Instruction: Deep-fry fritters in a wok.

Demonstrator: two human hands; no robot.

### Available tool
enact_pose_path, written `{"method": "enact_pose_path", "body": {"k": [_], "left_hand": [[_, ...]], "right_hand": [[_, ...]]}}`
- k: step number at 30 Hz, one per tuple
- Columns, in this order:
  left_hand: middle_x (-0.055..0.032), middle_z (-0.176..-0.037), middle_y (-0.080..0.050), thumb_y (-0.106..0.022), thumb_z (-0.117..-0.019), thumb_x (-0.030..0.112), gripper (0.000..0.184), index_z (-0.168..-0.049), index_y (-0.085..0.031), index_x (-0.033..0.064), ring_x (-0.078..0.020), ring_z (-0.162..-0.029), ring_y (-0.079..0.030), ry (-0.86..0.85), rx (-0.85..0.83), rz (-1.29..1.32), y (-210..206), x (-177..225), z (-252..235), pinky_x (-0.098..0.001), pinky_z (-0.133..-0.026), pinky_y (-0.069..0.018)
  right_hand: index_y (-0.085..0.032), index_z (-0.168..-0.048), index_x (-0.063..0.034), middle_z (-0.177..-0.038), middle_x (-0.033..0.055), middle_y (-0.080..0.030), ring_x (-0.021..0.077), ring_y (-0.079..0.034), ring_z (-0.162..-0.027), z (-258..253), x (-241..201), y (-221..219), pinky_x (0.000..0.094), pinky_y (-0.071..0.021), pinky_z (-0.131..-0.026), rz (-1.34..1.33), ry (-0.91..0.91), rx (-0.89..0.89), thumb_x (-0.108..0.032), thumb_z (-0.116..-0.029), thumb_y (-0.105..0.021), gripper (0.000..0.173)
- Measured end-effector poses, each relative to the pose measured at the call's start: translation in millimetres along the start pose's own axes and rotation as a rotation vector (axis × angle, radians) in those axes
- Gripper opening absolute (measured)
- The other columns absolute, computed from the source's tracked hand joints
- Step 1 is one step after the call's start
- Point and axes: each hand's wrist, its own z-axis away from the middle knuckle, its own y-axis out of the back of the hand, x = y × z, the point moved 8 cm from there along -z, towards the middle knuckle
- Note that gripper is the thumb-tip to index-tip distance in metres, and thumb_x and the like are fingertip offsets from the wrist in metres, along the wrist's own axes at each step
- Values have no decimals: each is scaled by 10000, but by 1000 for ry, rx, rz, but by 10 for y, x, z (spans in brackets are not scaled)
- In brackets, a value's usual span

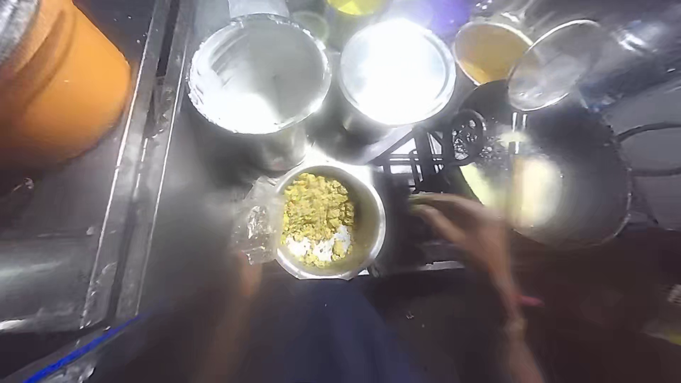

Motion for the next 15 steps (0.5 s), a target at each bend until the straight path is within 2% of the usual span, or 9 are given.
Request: {"method": "enact_pose_path", "body": {"k": [2, 4, 7, 8, 10, 12, 15], "left_hand": [[8, -1144, -709, -549, -873, 733, 855, -1356, -450, 34, -130, -1104, -681, -9, -7, -2, -46, 37, 9, -383, -979, -574], [-1, -1152, -714, -554, -866, 738, 845, -1357, -473, 55, -143, -1113, -681, -25, -19, 8, -78, 100, 2, -400, -986, -572], [-29, -1187, -711, -581, -859, 726, 837, -1369, -491, 68, -175, -1134, -677, -49, -49, 46, -69, 184, -13, -425, -1001, -563], [-34, -1197, -708, -583, -858, 726, 835, -1372, -493, 74, -181, -1141, -675, -59, -57, 48, -58, 208, -16, -433, -1002, -562], [-40, -1208, -705, -584, -863, 718, 812, -1369, -506, 87, -190, -1155, -670, -73, -59, 49, -6, 240, 8, -447, -1010, -558], [-25, -1199, -715, -576, -868, 710, 768, -1356, -544, 118, -180, -1152, -673, -80, -45, 40, 30, 263, 42, -438, -1013, -557], [-37, -1193, -713, -578, -865, 717, 828, -1371, -500, 66, -182, -1138, -679, -68, 0, 17, 80, 244, 84, -428, -998, -569]], "right_hand": [[-740, -1143, -20, -1074, 84, -765, 115, -733, -961, -109, 143, -944, 316, -597, -900, -29, -130, -280, -206, -933, -716, 281], [-697, -1257, -49, -1177, 99, -737, 180, -718, -1056, -211, 324, -1812, 396, -577, -975, -39, -249, -533, -257, -972, -686, 353], [-637, -1382, -129, -1337, 130, -662, 295, -648, -1210, -377, 411, -2671, 523, -510, -1046, 97, -240, -696, -246, -975, -653, 424], [-605, -1421, -142, -1378, 154, -631, 332, -614, -1263, -427, 397, -2864, 557, -489, -1066, 147, -210, -719, -227, -974, -641, 456], [-574, -1439, -105, -1393, 193, -609, 385, -595, -1275, -458, 358, -3164, 571, -506, -1032, 250, -101, -696, -222, -999, -567, 455], [-625, -1337, -54, -1287, 220, -650, 413, -630, -1186, -450, 377, -3338, 554, -547, -948, 322, 0, -588, -228, -1023, -516, 376], [-618, -1323, -80, -1260, 202, -654, 398, -638, -1173, -448, 504, -3367, 573, -550, -934, 310, -125, -635, -215, -949, -616, 398]]}}
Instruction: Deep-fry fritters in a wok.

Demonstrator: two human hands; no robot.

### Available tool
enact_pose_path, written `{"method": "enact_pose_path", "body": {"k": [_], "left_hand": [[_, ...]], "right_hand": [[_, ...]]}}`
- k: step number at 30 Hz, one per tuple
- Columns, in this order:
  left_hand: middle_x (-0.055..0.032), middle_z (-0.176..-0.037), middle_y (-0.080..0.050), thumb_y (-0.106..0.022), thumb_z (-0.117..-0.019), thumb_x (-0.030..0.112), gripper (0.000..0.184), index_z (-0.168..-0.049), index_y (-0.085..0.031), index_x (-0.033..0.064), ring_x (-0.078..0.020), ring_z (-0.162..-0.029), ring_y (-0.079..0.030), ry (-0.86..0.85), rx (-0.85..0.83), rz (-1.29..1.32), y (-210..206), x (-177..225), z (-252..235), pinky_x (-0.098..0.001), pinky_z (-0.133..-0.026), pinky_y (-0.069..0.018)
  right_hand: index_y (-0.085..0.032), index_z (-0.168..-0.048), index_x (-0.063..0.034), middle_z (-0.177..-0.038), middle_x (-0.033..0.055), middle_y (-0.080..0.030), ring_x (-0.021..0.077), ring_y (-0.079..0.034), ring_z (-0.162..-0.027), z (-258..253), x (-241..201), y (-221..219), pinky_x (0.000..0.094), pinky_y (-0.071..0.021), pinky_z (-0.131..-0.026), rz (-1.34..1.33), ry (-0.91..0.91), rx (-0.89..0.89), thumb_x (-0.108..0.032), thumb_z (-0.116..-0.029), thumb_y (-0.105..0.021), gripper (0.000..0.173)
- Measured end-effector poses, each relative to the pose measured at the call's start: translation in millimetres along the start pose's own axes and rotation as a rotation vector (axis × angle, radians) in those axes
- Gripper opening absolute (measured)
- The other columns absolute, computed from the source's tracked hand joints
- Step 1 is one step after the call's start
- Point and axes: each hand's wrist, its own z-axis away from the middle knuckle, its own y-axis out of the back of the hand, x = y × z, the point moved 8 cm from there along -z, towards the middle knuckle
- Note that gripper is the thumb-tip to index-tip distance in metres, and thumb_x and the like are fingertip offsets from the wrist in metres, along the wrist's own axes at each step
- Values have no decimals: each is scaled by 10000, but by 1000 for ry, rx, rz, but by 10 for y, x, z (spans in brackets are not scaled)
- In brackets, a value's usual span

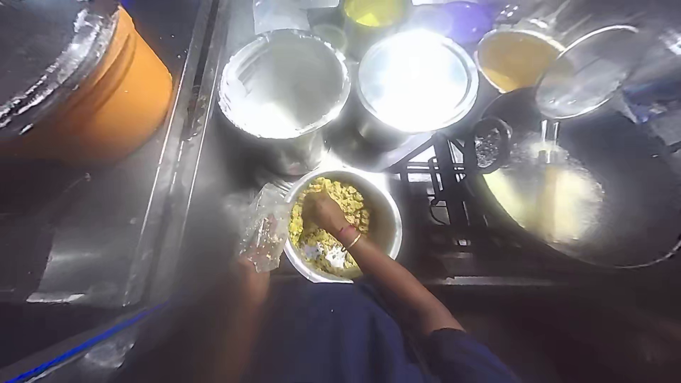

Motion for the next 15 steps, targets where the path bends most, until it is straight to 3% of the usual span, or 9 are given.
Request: {"method": "enact_pose_path", "body": {"k": [3, 5, 6, 8, 10, 11, 12, 13, 15], "left_hand": [[-38, -1203, -711, -573, -852, 735, 872, -1388, -481, 54, -177, -1140, -678, 16, 10, -8, 25, -52, 28, -418, -994, -571], [-79, -1270, -687, -570, -852, 747, 933, -1419, -454, 16, -209, -1188, -658, 20, -21, 0, 5, -96, 15, -433, -1019, -555], [-88, -1292, -677, -563, -854, 752, 946, -1423, -445, 5, -217, -1207, -649, 20, -39, 0, -18, -108, 3, -436, -1029, -550], [-112, -1334, -659, -549, -863, 754, 962, -1441, -442, -9, -240, -1242, -631, 33, -83, 10, -86, -123, -16, -443, -1053, -532], [-92, -1308, -676, -560, -852, 751, 932, -1425, -472, 20, -226, -1223, -644, 69, -86, 36, -167, -143, -18, -435, -1049, -536], [-84, -1293, -684, -569, -848, 747, 915, -1416, -491, 33, -220, -1211, -650, 87, -87, 50, -204, -163, -16, -435, -1043, -538], [-81, -1286, -684, -574, -847, 746, 917, -1417, -481, 34, -215, -1206, -650, 103, -94, 57, -247, -189, -14, -434, -1043, -538], [-75, -1274, -686, -577, -846, 745, 921, -1415, -471, 29, -206, -1195, -654, 114, -90, 58, -293, -217, -8, -426, -1039, -541], [-65, -1240, -691, -584, -853, 734, 920, -1401, -450, 8, -183, -1164, -665, 150, -57, 67, -391, -280, 13, -410, -1017, -555]], "right_hand": [[-619, -1326, -108, -1152, 165, -695, 349, -681, -1066, 56, 149, -4, 587, -555, -904, -184, -111, -96, -210, -881, -715, 467], [-587, -1357, -60, -1125, 172, -694, 299, -686, -1003, 174, 278, 9, 523, -566, -893, -527, -190, -133, -164, -875, -751, 519], [-572, -1352, -21, -1142, 164, -681, 247, -683, -995, 278, 326, 19, 448, -582, -887, -797, -220, -135, -106, -896, -714, 484], [-541, -1293, 13, -1036, 127, -686, 208, -699, -881, 515, 374, 57, 396, -609, -800, -1397, -281, -67, -51, -1002, -479, 304], [-590, -1138, -48, -885, 86, -689, 183, -672, -730, 659, 434, 142, 356, -590, -651, -1745, -363, 72, -211, -1069, -332, 313], [-588, -994, -95, -757, 31, -645, 132, -621, -617, 688, 436, 225, 297, -548, -548, -1795, -385, 152, -278, -1091, -308, 348], [-536, -816, -139, -591, -33, -525, 73, -490, -467, 686, 416, 320, 230, -433, -429, -1794, -381, 232, -311, -1105, -290, 417], [-480, -748, -155, -530, -61, -434, 54, -402, -412, 697, 391, 430, 209, -367, -394, -1736, -345, 288, -317, -1123, -278, 455], [-459, -694, -144, -503, -68, -396, 48, -373, -401, 764, 315, 649, 214, -357, -396, -1486, -240, 389, -261, -1112, -313, 458]]}}
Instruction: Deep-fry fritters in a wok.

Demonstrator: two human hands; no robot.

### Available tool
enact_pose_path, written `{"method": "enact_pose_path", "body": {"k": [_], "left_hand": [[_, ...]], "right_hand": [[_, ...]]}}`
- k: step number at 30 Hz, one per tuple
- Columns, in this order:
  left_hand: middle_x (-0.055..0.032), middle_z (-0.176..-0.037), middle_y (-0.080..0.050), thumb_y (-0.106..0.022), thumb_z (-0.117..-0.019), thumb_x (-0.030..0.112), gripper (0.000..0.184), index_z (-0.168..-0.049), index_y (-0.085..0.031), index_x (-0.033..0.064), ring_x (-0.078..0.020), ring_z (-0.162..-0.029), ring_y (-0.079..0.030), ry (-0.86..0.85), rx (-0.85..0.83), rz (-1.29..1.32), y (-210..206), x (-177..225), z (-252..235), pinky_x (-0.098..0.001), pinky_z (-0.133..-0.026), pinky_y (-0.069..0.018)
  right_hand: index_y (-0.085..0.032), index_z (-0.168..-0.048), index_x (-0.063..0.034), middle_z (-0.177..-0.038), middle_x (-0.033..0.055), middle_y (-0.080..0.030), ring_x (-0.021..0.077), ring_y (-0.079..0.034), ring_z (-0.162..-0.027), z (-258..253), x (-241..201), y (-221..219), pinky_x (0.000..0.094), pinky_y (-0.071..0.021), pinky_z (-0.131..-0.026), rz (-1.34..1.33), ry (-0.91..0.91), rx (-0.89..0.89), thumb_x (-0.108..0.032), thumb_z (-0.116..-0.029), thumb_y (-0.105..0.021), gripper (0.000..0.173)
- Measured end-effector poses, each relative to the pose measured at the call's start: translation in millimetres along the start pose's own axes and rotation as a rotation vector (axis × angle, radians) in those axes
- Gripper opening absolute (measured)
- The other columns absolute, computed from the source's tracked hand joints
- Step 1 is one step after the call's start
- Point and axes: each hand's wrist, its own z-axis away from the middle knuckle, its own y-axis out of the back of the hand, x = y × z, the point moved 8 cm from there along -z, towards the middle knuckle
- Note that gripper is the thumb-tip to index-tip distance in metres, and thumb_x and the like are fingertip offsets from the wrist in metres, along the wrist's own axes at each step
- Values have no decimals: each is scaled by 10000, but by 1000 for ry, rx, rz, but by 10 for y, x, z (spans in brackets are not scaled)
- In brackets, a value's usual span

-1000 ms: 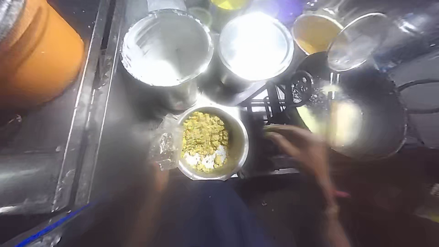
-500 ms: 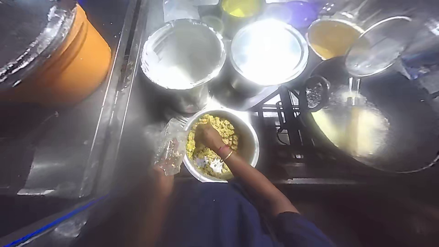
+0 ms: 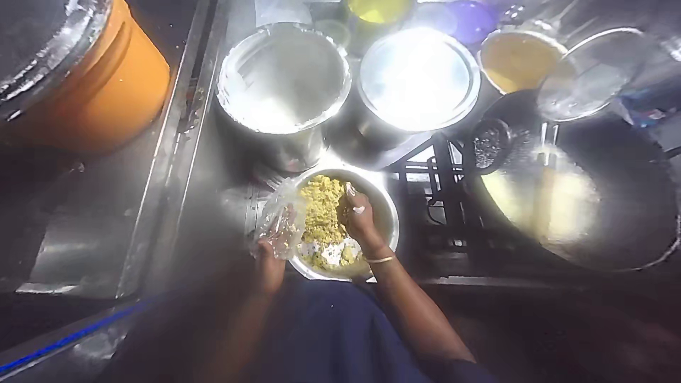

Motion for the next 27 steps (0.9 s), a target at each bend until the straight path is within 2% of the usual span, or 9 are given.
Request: {"method": "enact_pose_path", "body": {"k": [3, 5, 8, 10, 13, 17, 19, 23, 27], "left_hand": [[-6, -1236, -677, -486, -953, 674, 830, -1412, -396, -11, -95, -1161, -648, 25, 30, -38, -221, -68, 10, -340, -1011, -550], [7, -1290, -645, -414, -992, 649, 833, -1425, -367, -61, -32, -1219, -598, 11, -25, -125, -396, -87, 16, -282, -1070, -497], [64, -1117, -652, -438, -1011, 621, 759, -1267, -489, -92, 75, -1072, -591, 10, -118, -284, -566, -102, 94, -178, -986, -491], [163, -867, -656, -601, -914, 649, 554, -1055, -584, 114, 103, -841, -620, 133, -168, -187, -610, -146, 173, -132, -797, -520], [193, -820, -714, -742, -769, 648, 352, -916, -690, 332, 89, -765, -662, 297, -353, -20, -702, -205, 248, -131, -704, -549], [214, -1000, -704, -558, -897, 677, 522, -1134, -663, 223, 116, -980, -633, 65, -321, -247, -630, -135, 240, -157, -889, -534], [167, -1077, -726, -542, -908, 663, 510, -1160, -674, 240, 48, -1063, -651, 13, -191, -123, -595, -113, 221, -218, -953, -542], [111, -1112, -746, -504, -909, 699, 513, -1160, -721, 308, -23, -1084, -675, 14, -240, 44, -456, -124, 60, -264, -958, -555], [53, -1211, -710, -405, -966, 708, 629, -1315, -593, 220, -102, -1183, -649, -54, -316, 67, -91, -224, -47, -354, -1014, -542]], "right_hand": [[-547, -726, -99, -576, -88, -474, -3, -463, -503, 272, -300, -226, 202, -426, -500, 322, 264, -31, -208, -1054, -362, 392], [-640, -1179, 74, -1058, 77, -702, 40, -655, -955, 561, -381, -448, 238, -554, -870, 425, 373, -207, -244, -1060, -386, 425], [-354, -1482, 188, -1499, 298, -483, 175, -505, -1394, 924, -220, -713, 308, -391, -1173, 525, 539, -417, -573, -1046, -353, 877], [-296, -1488, 219, -1552, 357, -374, 219, -432, -1464, 1056, -155, -726, 314, -337, -1215, 505, 628, -438, -692, -1006, -349, 1032], [-265, -1487, 234, -1582, 394, -275, 259, -338, -1521, 1153, -129, -663, 326, -274, -1252, 472, 697, -467, -739, -990, -308, 1093], [-181, -1525, 212, -1617, 347, -251, 218, -327, -1524, 1147, -194, -517, 334, -272, -1259, 359, 615, -538, -758, -969, -356, 1132], [-161, -1528, 205, -1591, 289, -348, 112, -446, -1432, 1139, -408, -332, 266, -385, -1180, 319, 527, -490, -672, -985, -458, 1073], [-292, -1509, 164, -1395, 194, -582, 40, -637, -1156, 1147, -1143, 349, 207, -542, -983, 488, 476, -216, -153, -933, -694, 770], [-499, -1435, 32, -1217, 118, -704, 107, -703, -1037, 1235, -1966, 1181, 313, -603, -918, 1006, 634, 76, -231, -963, -673, 568]]}}
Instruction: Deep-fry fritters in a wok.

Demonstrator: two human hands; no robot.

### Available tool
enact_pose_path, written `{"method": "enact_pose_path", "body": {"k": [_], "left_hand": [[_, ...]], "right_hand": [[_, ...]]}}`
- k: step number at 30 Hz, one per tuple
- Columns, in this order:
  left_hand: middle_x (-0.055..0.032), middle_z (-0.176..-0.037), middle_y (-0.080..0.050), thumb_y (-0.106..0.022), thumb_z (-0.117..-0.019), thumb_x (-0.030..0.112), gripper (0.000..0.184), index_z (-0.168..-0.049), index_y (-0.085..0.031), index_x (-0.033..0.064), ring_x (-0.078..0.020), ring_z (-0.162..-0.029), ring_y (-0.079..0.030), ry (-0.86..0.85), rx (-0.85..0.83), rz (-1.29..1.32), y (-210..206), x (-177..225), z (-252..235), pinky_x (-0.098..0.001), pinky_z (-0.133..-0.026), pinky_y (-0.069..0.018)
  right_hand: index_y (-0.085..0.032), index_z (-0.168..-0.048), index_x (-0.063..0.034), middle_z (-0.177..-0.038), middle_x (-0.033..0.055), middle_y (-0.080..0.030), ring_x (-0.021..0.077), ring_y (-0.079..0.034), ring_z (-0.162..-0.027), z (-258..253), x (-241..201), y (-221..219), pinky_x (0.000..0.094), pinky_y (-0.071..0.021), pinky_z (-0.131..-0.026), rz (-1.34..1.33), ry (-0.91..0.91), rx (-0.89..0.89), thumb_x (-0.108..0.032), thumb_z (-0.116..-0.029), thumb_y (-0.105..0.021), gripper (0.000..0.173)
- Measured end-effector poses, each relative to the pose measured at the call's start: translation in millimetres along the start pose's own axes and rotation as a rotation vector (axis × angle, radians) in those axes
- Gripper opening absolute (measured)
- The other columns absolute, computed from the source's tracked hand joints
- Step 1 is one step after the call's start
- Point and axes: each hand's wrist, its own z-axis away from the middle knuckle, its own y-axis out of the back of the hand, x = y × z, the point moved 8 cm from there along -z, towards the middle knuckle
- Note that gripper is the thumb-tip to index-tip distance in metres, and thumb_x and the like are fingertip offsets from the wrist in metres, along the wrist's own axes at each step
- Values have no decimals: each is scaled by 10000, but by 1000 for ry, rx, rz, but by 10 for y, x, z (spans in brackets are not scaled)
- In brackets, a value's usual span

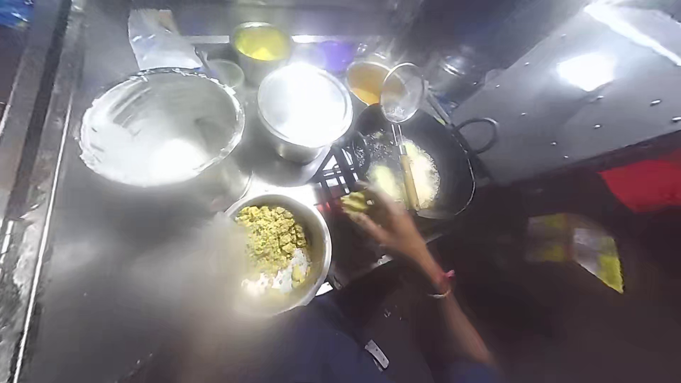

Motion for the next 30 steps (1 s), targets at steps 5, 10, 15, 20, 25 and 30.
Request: {"method": "enact_pose_path", "body": {"k": [5, 10, 15, 20, 25, 30], "left_hand": [[10, -1188, -720, -503, -958, 655, 566, -1279, -611, 201, -146, -1188, -657, 34, 90, 42, 107, 16, 47, -395, -1029, -539], [19, -1210, -692, -516, -943, 667, 704, -1376, -471, 114, -108, -1180, -649, 67, 208, 8, 5, 134, 31, -336, -1013, -547], [23, -1161, -728, -605, -869, 670, 706, -1337, -555, 144, -125, -1128, -680, -16, 217, -14, 60, 276, -45, -361, -984, -572], [0, -1158, -720, -594, -874, 685, 792, -1363, -485, 71, -152, -1105, -688, -45, 309, -68, 215, 344, 53, -397, -975, -578], [4, -1195, -694, -586, -868, 698, 826, -1394, -427, 81, -145, -1146, -664, -9, 291, -59, 142, 287, 56, -413, -1008, -560], [-7, -1188, -698, -572, -864, 718, 831, -1378, -443, 77, -157, -1141, -669, -32, 278, -96, 161, 335, 113, -429, -1001, -564]], "right_hand": [[-645, -1272, -3, -1020, 196, -743, 370, -732, -889, -152, 454, 955, 630, -565, -811, 477, -214, 89, -120, -900, -760, 406], [-734, -1134, -61, -993, 175, -744, 382, -716, -929, -339, 1073, 886, 660, -538, -867, 577, -426, -143, -188, -910, -784, 262], [-710, -1186, -9, -1071, 202, -741, 359, -727, -953, -163, 522, 954, 621, -560, -875, 541, -180, 75, -110, -979, -660, 236], [-694, -1133, 36, -1099, 60, -749, 67, -713, -995, 99, -24, 290, 264, -602, -921, -6, 88, 66, -130, -930, -672, 263], [-668, -1309, -50, -1236, 173, -699, 317, -672, -1150, 271, 322, -2153, 552, -504, -1029, 127, -132, -940, -230, -1035, -578, 339], [-692, -1170, 6, -1099, 257, -689, 450, -659, -1051, 1078, 698, -3852, 678, -485, -899, 264, 147, -1582, -133, -1003, -596, 238]]}}
